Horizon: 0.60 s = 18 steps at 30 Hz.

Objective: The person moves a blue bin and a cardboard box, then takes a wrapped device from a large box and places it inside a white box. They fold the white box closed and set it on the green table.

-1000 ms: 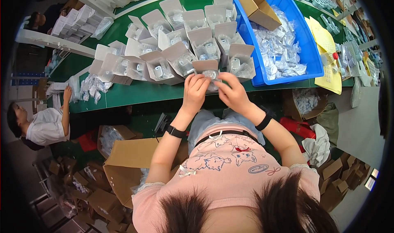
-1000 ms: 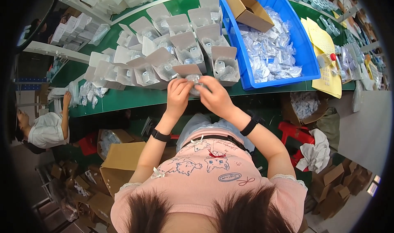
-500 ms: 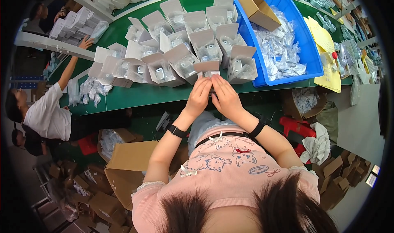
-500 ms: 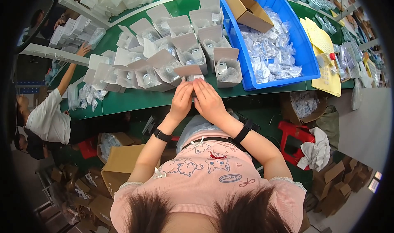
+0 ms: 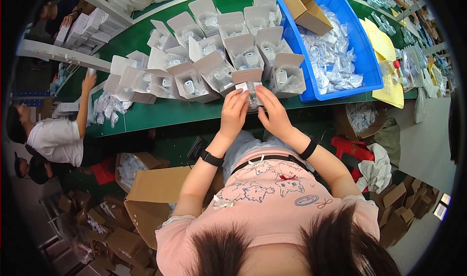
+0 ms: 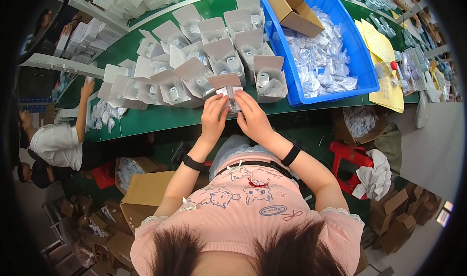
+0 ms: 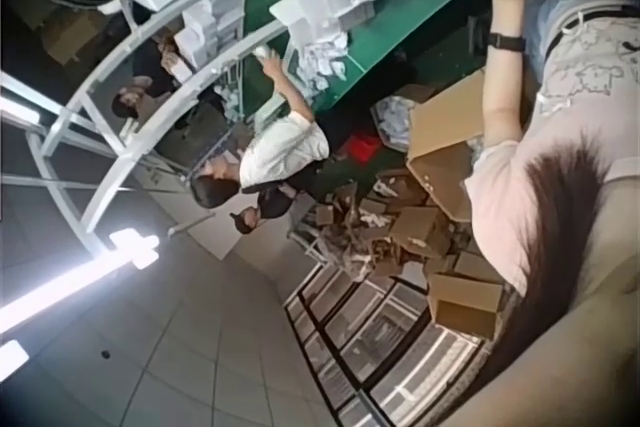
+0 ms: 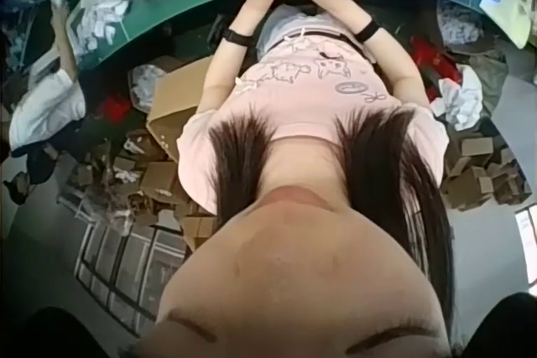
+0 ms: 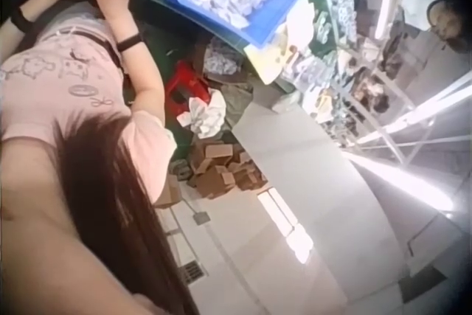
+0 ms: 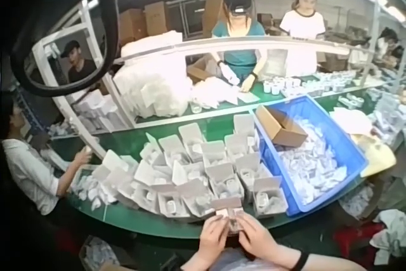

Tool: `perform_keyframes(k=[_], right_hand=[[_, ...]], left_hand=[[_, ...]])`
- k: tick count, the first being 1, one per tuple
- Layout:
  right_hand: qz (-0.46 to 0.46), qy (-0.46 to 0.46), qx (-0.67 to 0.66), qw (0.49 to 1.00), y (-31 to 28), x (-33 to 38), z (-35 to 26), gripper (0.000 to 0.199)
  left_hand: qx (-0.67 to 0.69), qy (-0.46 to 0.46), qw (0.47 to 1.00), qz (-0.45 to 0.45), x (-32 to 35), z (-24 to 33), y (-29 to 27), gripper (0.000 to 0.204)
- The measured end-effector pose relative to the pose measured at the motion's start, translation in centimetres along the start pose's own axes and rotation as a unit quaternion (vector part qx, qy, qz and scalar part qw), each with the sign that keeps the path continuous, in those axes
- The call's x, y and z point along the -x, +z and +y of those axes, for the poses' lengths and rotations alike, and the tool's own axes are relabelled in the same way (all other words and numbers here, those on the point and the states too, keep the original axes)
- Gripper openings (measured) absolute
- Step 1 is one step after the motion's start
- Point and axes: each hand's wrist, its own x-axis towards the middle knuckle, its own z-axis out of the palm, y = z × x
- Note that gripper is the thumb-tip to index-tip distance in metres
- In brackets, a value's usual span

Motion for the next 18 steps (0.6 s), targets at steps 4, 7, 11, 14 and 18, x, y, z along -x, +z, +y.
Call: perform_keyframes(k=[4, 7, 11, 14, 18], right_hand=[[0.032, 0.005, -0.045, 0.998, 0.1, -0.4, -0.1, 0.047], [0.024, -0.016, -0.022, 0.999, 0.5, -0.9, -0.4, 0.048], [0.053, 0.009, -0.051, 0.997, 0.3, -0.6, -1.0, 0.047], [0.078, -0.011, 0.01, 0.997, -0.2, -0.1, -1.1, 0.049], [-0.011, -0.071, 0.151, 0.986, -0.8, -0.8, -1.2, 0.046]], left_hand=[[-0.021, 0.013, 0.999, -0.028, -0.6, 0.2, -0.5, 0.036], [-0.011, 0.012, 0.999, -0.035, -0.8, 0.0, -0.7, 0.036], [0.028, -0.032, 0.999, -0.014, -0.4, 0.5, -0.7, 0.036], [0.013, -0.059, 0.998, 0.013, 0.1, 0.9, -0.7, 0.034], [0.095, -0.137, 0.985, 0.046, 0.4, 1.0, -0.7, 0.032]])
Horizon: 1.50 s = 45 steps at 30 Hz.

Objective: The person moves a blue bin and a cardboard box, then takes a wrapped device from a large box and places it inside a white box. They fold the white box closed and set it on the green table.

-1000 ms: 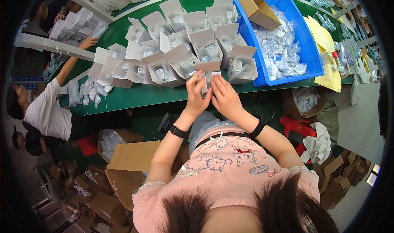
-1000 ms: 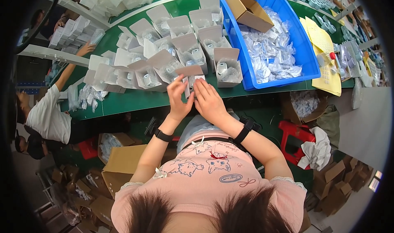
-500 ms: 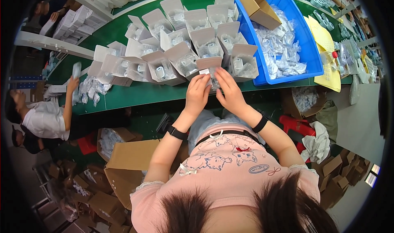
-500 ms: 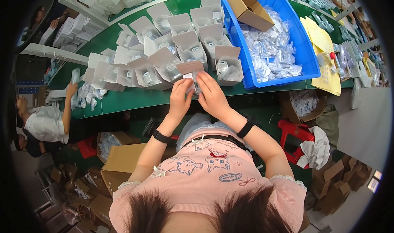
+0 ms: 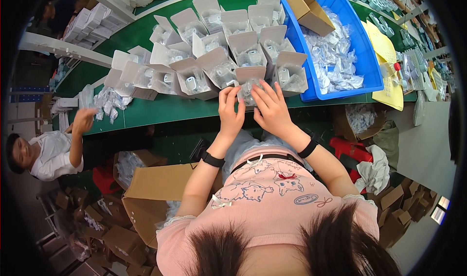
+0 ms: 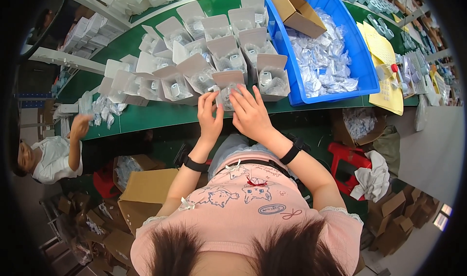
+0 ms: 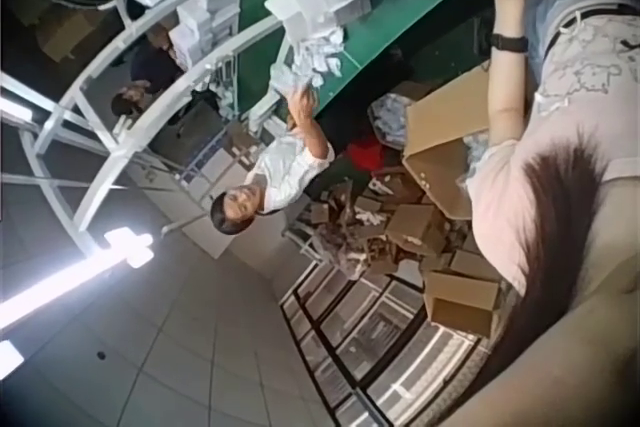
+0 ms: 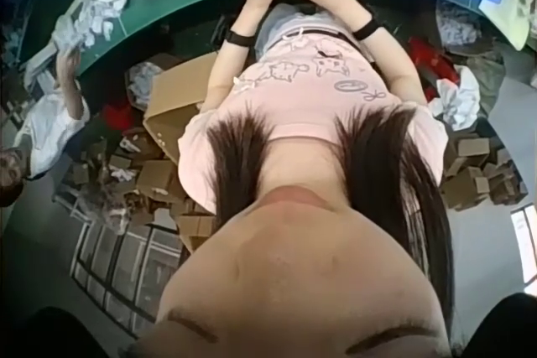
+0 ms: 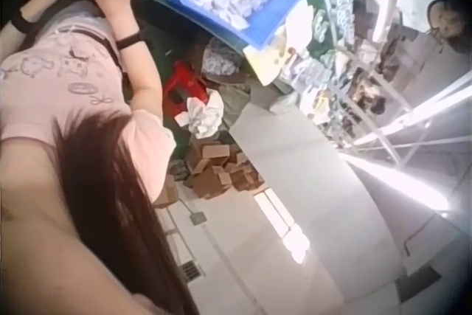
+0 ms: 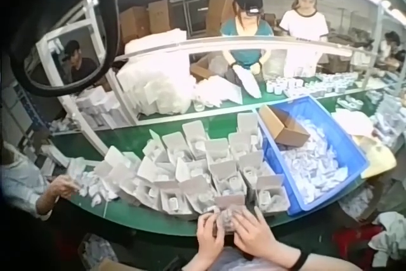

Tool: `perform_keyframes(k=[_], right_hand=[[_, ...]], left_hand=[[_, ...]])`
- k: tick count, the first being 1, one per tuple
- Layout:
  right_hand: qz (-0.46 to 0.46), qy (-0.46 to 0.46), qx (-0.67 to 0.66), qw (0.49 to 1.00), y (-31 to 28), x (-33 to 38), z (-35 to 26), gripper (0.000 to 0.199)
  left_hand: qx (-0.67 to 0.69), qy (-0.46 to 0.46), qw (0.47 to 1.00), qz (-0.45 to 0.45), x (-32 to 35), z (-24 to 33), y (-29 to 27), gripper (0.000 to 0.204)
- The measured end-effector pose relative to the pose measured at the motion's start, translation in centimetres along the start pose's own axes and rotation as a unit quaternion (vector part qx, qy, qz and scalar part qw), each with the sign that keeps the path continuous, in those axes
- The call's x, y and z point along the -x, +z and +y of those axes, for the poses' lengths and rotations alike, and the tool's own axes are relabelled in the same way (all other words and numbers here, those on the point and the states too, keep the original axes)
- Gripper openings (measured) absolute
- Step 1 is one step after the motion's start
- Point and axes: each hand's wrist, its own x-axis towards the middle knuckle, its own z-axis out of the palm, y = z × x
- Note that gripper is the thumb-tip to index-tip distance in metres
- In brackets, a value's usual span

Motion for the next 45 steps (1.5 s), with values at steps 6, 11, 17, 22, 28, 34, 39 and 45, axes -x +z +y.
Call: perform_keyframes(k=[6, 11, 17, 22, 28, 34, 39, 45], right_hand=[[-0.048, 0.001, 0.07, 0.996, 0.3, -0.8, -0.3, 0.042], [-0.093, -0.007, 0.069, 0.993, 0.3, -2.5, -0.2, 0.038], [-0.096, -0.004, 0.039, 0.995, 1.1, -2.0, -0.6, 0.034], [-0.011, -0.008, -0.049, 0.999, -0.6, -0.4, 1.2, 0.033], [0.103, 0.103, -0.176, 0.974, -1.7, 2.0, 1.8, 0.043], [0.099, 0.1, -0.19, 0.971, -0.7, 2.7, 1.1, 0.045], [0.089, 0.169, -0.311, 0.931, 0.3, 3.0, 0.9, 0.049], [0.08, 0.167, -0.31, 0.933, 0.7, 3.0, 1.4, 0.051]], left_hand=[[0.071, -0.074, 0.994, 0.048, 0.1, 0.6, 0.3, 0.025], [0.08, -0.078, 0.992, 0.055, 0.7, -0.1, 0.2, 0.022], [0.067, -0.088, 0.993, 0.044, 1.0, -0.3, -0.2, 0.022], [0.051, -0.065, 0.996, 0.028, 0.6, -0.5, 0.2, 0.024], [0.047, -0.052, 0.996, 0.048, -0.2, 1.5, 0.2, 0.029], [-0.236, 0.189, 0.951, -0.055, -1.1, 2.0, 0.5, 0.028], [-0.258, 0.209, 0.938, -0.101, -0.8, 1.4, 0.9, 0.021], [-0.25, 0.224, 0.936, -0.103, -1.2, 1.1, 1.6, 0.017]])
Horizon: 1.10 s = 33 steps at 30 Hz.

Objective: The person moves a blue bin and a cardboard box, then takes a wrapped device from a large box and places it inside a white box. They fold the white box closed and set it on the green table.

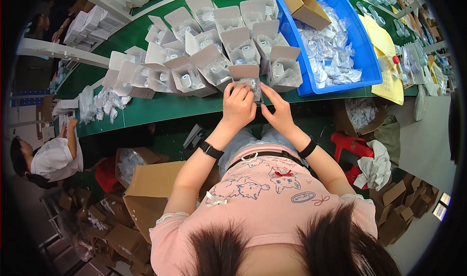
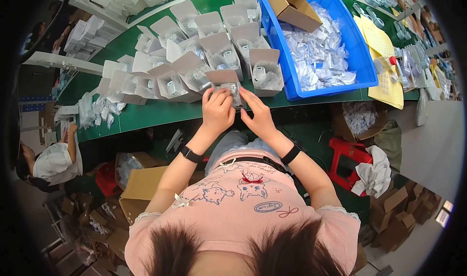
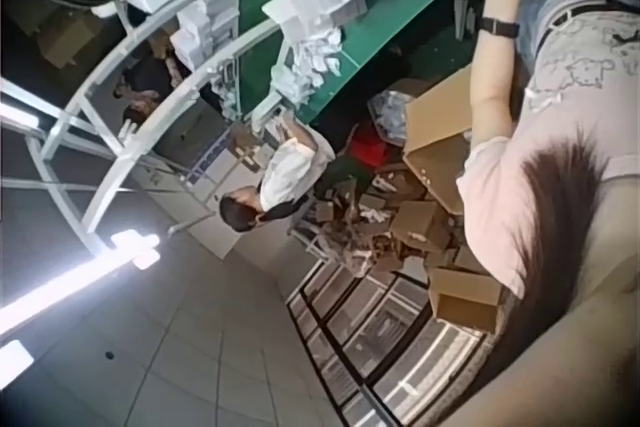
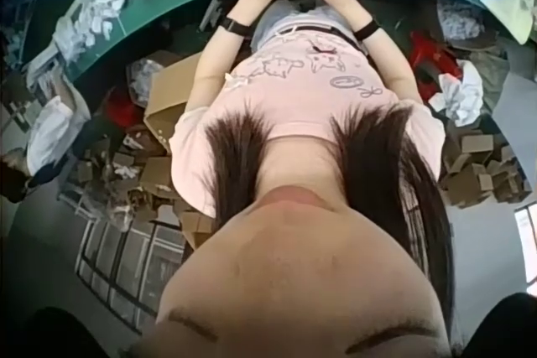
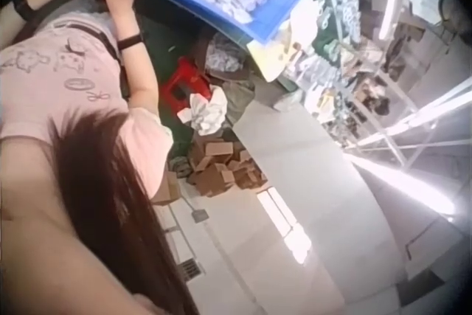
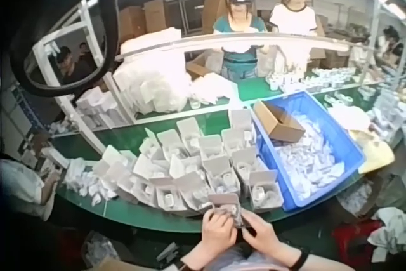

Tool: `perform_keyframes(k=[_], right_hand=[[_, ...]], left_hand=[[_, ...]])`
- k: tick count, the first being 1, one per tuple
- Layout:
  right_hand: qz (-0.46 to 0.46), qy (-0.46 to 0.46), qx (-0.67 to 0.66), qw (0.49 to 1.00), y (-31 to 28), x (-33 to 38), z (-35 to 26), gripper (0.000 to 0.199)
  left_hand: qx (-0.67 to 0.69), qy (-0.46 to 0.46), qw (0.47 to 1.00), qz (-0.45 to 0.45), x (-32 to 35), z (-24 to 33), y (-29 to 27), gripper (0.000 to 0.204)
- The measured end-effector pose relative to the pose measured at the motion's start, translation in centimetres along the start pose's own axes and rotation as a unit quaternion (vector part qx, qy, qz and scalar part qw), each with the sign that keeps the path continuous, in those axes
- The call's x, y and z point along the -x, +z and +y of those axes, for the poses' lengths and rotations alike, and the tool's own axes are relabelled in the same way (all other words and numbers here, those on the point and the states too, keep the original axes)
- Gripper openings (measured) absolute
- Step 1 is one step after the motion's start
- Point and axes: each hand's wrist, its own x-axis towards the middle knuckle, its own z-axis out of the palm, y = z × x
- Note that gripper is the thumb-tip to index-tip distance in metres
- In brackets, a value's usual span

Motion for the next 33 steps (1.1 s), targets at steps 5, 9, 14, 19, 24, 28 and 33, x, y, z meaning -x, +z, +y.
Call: perform_keyframes(k=[5, 9, 14, 19, 24, 28, 33], right_hand=[[-0.007, -0.061, 0.079, 0.995, 0.2, 0.0, 0.5, 0.048], [0.004, -0.094, 0.123, 0.988, 0.9, -0.5, 0.1, 0.043], [-0.033, -0.109, 0.164, 0.98, 1.2, -0.7, -0.3, 0.038], [-0.048, -0.115, 0.221, 0.967, 1.1, -0.5, -0.3, 0.037], [-0.055, -0.12, 0.222, 0.966, 1.2, -0.7, -0.5, 0.038], [-0.056, -0.104, 0.215, 0.969, 1.0, -0.8, -0.7, 0.037], [-0.025, -0.055, 0.078, 0.995, -0.4, -1.8, -0.4, 0.036]], left_hand=[[0.005, 0.011, 1.0, -0.007, 0.2, 0.0, 0.6, 0.017], [0.036, 0.039, 0.999, -0.005, 0.4, -0.6, 0.5, 0.018], [0.177, -0.014, 0.978, 0.113, 1.5, -1.8, 0.3, 0.018], [0.293, -0.256, 0.867, 0.312, 1.5, 0.0, 1.0, 0.016], [0.394, -0.344, 0.823, 0.221, 2.2, -0.1, 1.0, 0.016], [0.299, -0.3, 0.901, 0.091, 1.7, -0.4, 0.6, 0.019], [0.169, -0.217, 0.96, 0.048, 1.6, -1.0, 1.1, 0.022]])
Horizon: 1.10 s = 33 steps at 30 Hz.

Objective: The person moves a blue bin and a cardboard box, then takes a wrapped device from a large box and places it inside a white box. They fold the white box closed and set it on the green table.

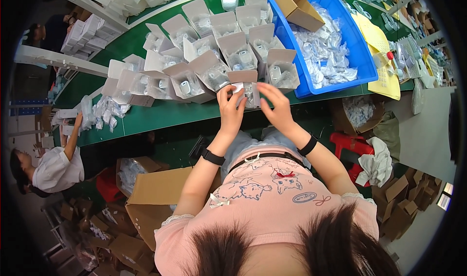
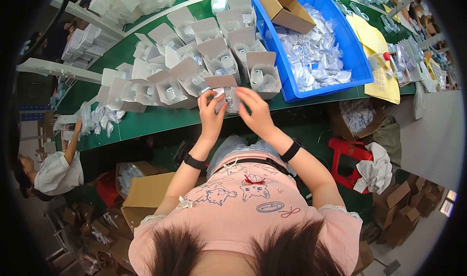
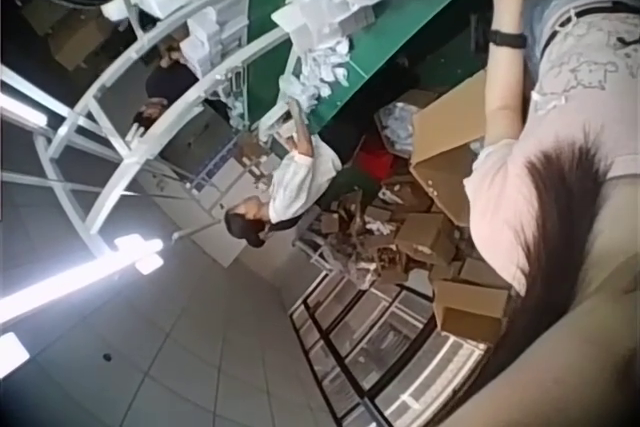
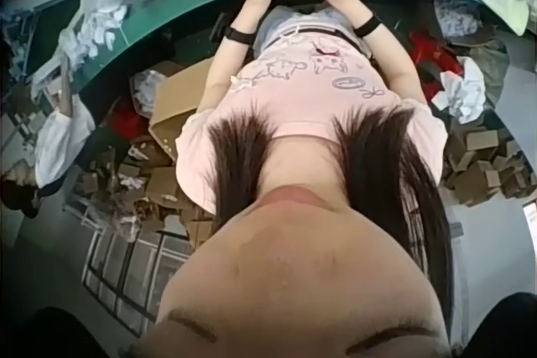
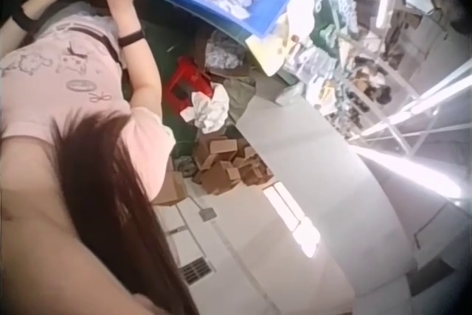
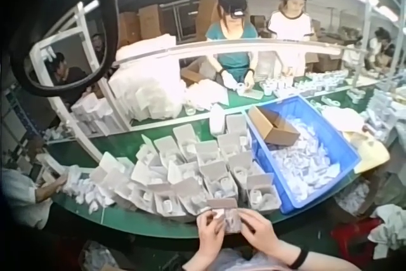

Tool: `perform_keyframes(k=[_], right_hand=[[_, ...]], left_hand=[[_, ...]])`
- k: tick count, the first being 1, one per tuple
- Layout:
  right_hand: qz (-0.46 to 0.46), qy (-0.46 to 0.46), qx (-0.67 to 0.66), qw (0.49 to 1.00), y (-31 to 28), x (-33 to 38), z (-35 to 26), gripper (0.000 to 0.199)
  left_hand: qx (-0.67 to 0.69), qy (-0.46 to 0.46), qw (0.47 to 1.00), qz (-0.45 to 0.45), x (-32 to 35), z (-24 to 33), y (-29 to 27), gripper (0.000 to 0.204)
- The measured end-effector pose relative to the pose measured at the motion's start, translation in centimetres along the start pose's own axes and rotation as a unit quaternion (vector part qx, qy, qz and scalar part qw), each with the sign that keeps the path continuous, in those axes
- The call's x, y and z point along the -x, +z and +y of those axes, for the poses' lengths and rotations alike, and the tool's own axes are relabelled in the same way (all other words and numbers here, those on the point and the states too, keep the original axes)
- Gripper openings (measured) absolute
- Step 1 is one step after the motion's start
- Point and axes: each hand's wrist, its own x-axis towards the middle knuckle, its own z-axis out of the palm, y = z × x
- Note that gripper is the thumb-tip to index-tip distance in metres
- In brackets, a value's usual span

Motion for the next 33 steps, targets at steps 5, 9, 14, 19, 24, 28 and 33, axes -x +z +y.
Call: perform_keyframes(k=[5, 9, 14, 19, 24, 28, 33], right_hand=[[0.029, 0.034, -0.021, 0.999, -0.7, -1.6, -0.4, 0.036], [0.025, -0.014, 0.031, 0.999, 1.0, -0.7, -0.6, 0.04], [0.057, 0.107, -0.05, 0.991, 2.1, 2.0, -0.7, 0.062], [-0.084, 0.223, -0.086, 0.967, 3.1, 2.4, 1.4, 0.069], [-0.132, 0.261, -0.034, 0.956, 5.7, 3.8, 7.1, 0.054], [-0.111, 0.275, -0.036, 0.954, 5.6, 3.2, 9.1, 0.044], [-0.103, 0.231, 0.004, 0.967, 4.4, 2.5, 8.9, 0.035]], left_hand=[[0.04, 0.007, 0.999, 0.008, -1.4, -0.3, -0.7, 0.024], [0.014, 0.031, 0.999, 0.033, 0.3, -1.3, -0.5, 0.028], [0.079, -0.03, 0.994, 0.074, 1.1, 0.7, 0.2, 0.043], [0.114, -0.073, 0.986, 0.098, 1.1, 1.0, -0.2, 0.039], [0.173, -0.097, 0.975, 0.103, 0.4, 0.1, 0.4, 0.033], [0.184, -0.102, 0.969, 0.127, 0.3, -0.3, 1.1, 0.032], [0.211, -0.11, 0.962, 0.136, 0.8, 0.2, 1.9, 0.032]])
